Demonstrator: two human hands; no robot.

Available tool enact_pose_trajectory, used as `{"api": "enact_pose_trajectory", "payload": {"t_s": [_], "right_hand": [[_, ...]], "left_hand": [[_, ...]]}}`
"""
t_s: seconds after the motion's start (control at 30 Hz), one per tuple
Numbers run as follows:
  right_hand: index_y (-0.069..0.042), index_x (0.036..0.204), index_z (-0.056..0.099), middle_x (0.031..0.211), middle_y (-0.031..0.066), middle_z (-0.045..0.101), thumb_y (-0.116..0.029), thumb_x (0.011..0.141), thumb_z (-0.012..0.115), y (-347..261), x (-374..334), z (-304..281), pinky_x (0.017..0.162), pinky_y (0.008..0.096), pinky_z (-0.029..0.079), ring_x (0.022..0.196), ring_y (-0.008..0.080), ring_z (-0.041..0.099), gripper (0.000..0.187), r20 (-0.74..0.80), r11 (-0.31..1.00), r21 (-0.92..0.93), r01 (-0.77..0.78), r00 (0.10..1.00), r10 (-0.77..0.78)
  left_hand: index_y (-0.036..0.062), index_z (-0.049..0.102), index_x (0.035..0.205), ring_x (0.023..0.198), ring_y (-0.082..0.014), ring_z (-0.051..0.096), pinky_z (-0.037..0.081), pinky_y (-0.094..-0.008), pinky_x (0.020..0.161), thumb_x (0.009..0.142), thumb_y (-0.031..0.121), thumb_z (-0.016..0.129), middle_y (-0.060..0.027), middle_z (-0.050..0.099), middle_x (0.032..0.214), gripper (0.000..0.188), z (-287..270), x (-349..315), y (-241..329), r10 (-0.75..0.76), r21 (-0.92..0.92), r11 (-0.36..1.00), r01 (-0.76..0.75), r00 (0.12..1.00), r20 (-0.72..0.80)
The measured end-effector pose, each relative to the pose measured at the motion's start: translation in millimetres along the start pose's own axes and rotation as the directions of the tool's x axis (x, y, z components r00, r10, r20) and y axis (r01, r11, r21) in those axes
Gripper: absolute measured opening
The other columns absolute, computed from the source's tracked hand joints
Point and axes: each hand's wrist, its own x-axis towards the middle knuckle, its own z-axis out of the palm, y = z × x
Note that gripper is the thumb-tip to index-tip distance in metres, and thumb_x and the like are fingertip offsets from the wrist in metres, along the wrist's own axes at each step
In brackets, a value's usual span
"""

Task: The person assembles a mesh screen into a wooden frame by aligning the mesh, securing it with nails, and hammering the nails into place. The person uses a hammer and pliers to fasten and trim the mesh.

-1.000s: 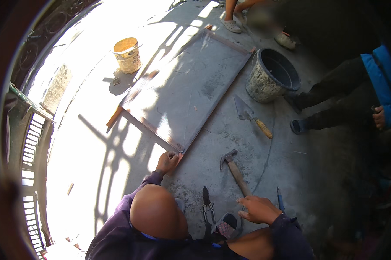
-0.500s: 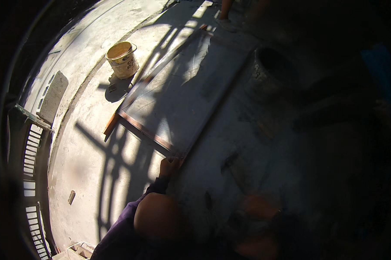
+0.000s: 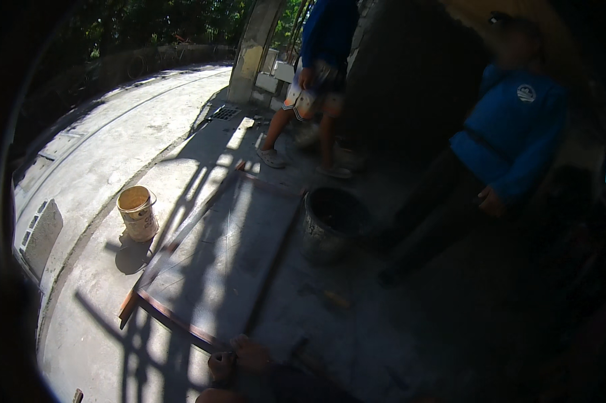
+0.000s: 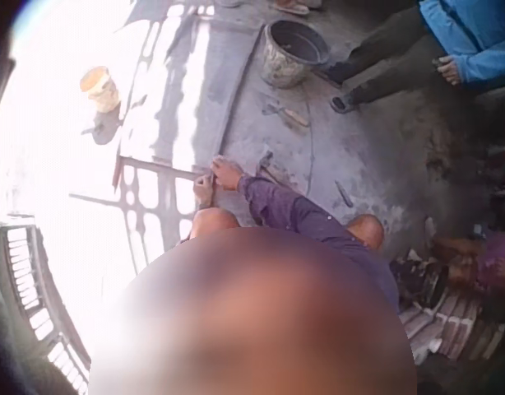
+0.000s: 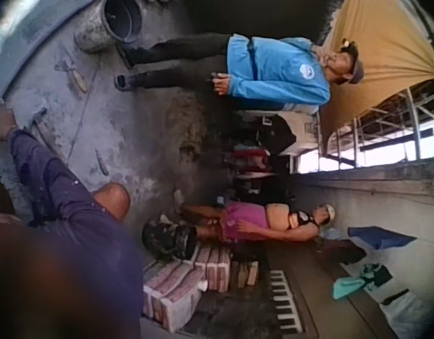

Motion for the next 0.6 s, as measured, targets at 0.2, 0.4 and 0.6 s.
{"api": "enact_pose_trajectory", "payload": {"t_s": [0.2,0.4,0.6], "right_hand": [[0.001,0.142,0.046,0.149,0.0193,0.045,-0.022,0.083,0.069,0,1,26,0.104,0.0474,0.049,0.142,0.0354,0.042,0.067,-0.049,1.0,0.0,0.009,0.999,-0.009],[-0.002,0.151,0.037,0.158,0.0182,0.034,-0.025,0.082,0.075,-16,-7,12,0.108,0.0594,0.043,0.15,0.0351,0.032,0.082,0.116,0.996,-0.032,-0.083,0.99,0.086],[-0.003,0.154,0.031,0.163,0.0162,0.027,-0.03,0.077,0.083,-22,-6,-7,0.108,0.0662,0.039,0.152,0.0342,0.027,0.096,0.177,0.996,-0.063,-0.069,0.981,0.079]], "left_hand": [[-0.004,0.069,0.091,0.075,-0.023,0.068,0.056,-0.0401,0.069,0.085,0.022,0.071,-0.0155,0.073,0.083,0.027,-4,-13,12,0.117,0.015,0.993,-0.116,0.99,-0.073],[-0.0047,0.066,0.09,0.073,-0.0281,0.069,0.056,-0.0422,0.07,0.084,0.023,0.071,-0.0172,0.072,0.085,0.029,-13,-10,19,0.199,0.165,0.968,-0.19,0.979,-0.039],[-0.0039,0.068,0.084,0.077,-0.0299,0.069,0.055,-0.043,0.074,0.084,0.023,0.07,-0.0184,0.072,0.084,0.027,-19,1,15,0.213,0.149,0.965,-0.215,0.977,0.029]]}}
